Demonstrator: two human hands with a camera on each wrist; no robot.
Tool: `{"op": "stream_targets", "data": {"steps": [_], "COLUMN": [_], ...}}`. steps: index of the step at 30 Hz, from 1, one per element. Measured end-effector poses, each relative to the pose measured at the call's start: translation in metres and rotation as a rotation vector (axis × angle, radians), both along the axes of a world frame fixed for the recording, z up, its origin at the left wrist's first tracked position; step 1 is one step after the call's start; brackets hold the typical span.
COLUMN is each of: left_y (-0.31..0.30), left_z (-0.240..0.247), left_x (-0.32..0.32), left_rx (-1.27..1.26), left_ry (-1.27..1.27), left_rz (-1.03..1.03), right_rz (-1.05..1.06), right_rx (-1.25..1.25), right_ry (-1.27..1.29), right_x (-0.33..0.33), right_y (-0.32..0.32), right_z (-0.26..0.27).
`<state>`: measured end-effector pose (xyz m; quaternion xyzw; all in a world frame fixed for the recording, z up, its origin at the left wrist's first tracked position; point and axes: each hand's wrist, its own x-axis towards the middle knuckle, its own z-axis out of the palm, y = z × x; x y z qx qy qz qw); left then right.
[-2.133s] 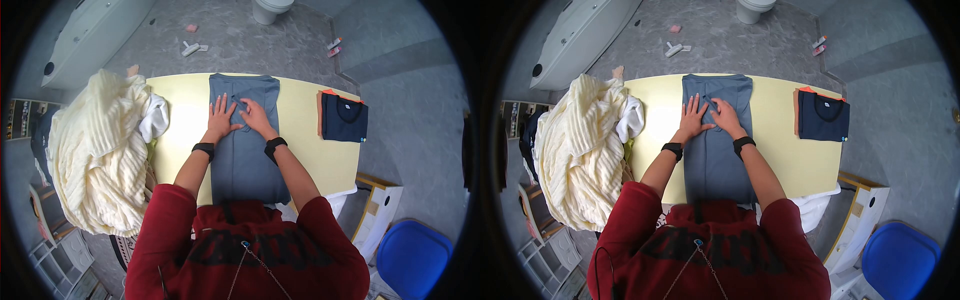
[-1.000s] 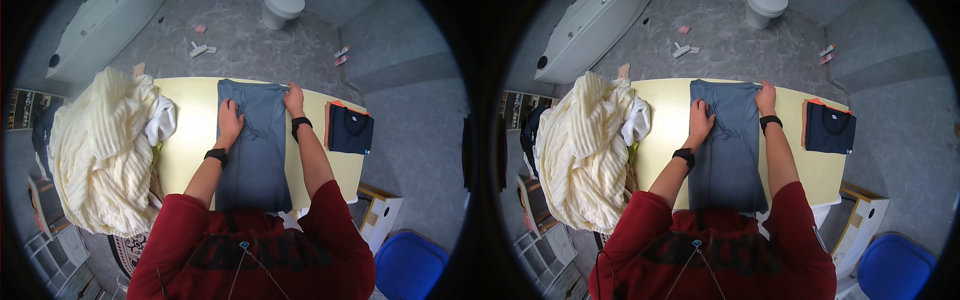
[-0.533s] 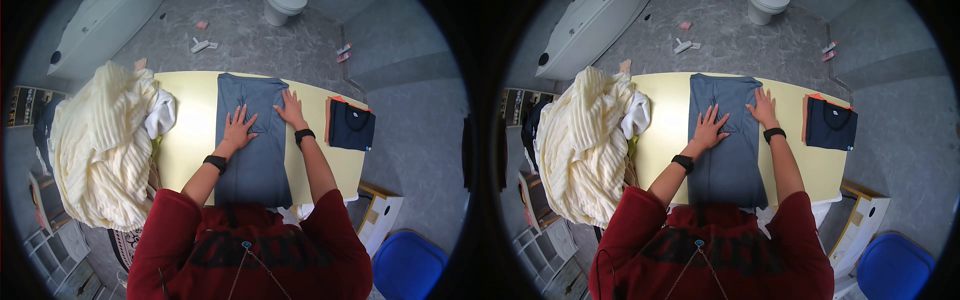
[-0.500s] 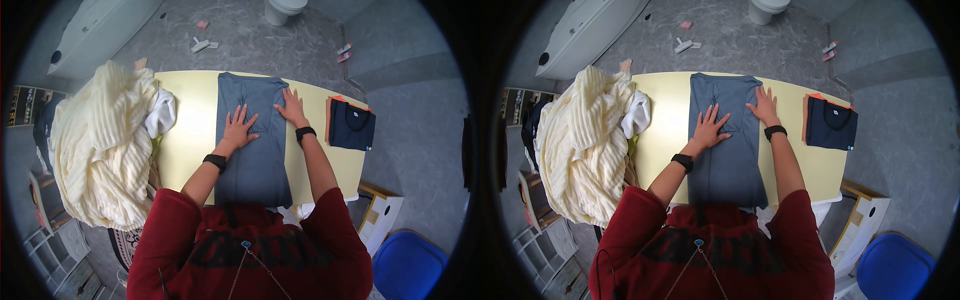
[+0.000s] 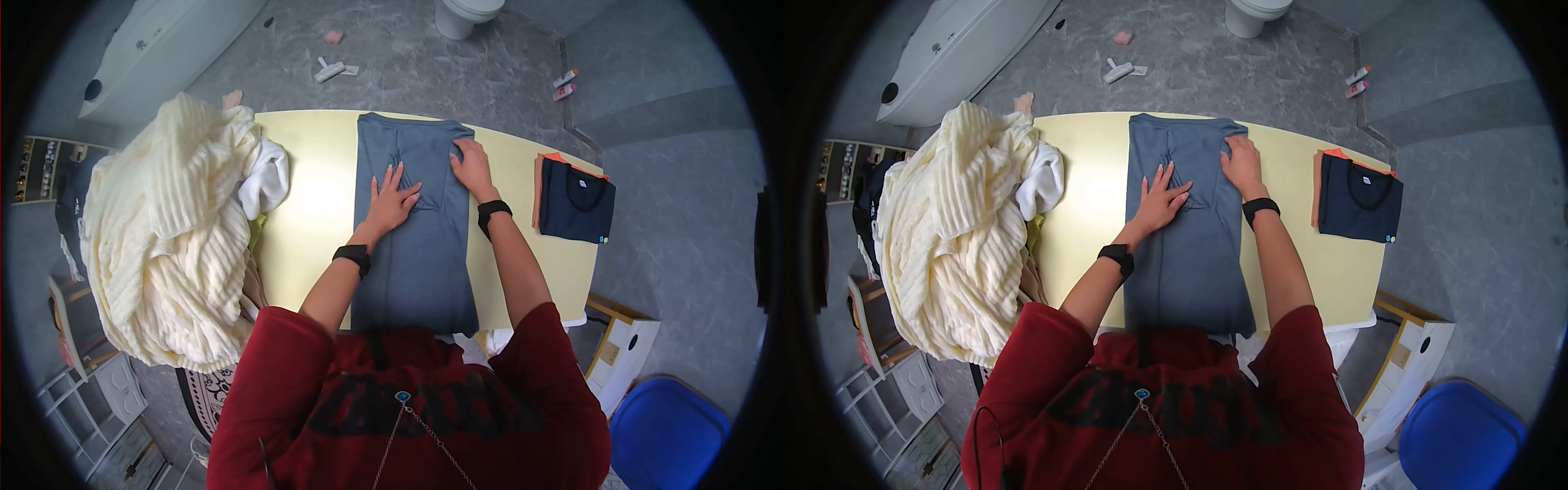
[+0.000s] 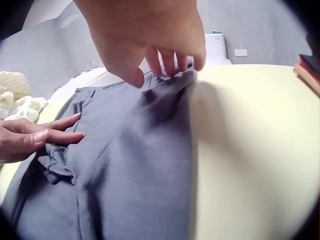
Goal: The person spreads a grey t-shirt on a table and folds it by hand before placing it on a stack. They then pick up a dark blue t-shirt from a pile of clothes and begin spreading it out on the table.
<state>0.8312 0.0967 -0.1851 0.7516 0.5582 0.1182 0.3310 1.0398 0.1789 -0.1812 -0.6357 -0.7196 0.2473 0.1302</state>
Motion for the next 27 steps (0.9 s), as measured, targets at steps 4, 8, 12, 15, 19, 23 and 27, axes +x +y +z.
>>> {"op": "stream_targets", "data": {"steps": [4,8,12,15,19,23,27], "left_y": [-0.003,-0.003,0.004,0.01,0.021,0.04,0.045], "left_z": [-0.004,-0.002,-0.003,-0.007,-0.01,-0.015,-0.011], "left_x": [-0.002,-0.004,-0.005,-0.005,-0.006,-0.006,-0.002], "left_rx": [0.077,0.149,0.148,0.165,0.179,0.2,0.181], "left_ry": [-0.012,0.027,0.035,0.041,0.059,0.094,0.172], "left_rz": [-0.006,-0.038,-0.057,-0.057,-0.077,-0.098,-0.113], "right_rz": [-0.027,-0.084,-0.261,-0.452,-0.437,-0.519,-0.521], "right_rx": [0.117,0.238,0.322,0.182,0.14,-0.084,-0.279], "right_ry": [-0.224,-0.081,0.291,0.495,0.255,0.086,0.005], "right_x": [-0.009,-0.007,-0.008,-0.009,-0.007,-0.006,-0.006], "right_y": [-0.005,-0.015,-0.067,-0.141,-0.241,-0.292,-0.304], "right_z": [-0.01,-0.006,0.004,-0.001,0.003,0.003,0.004]}}
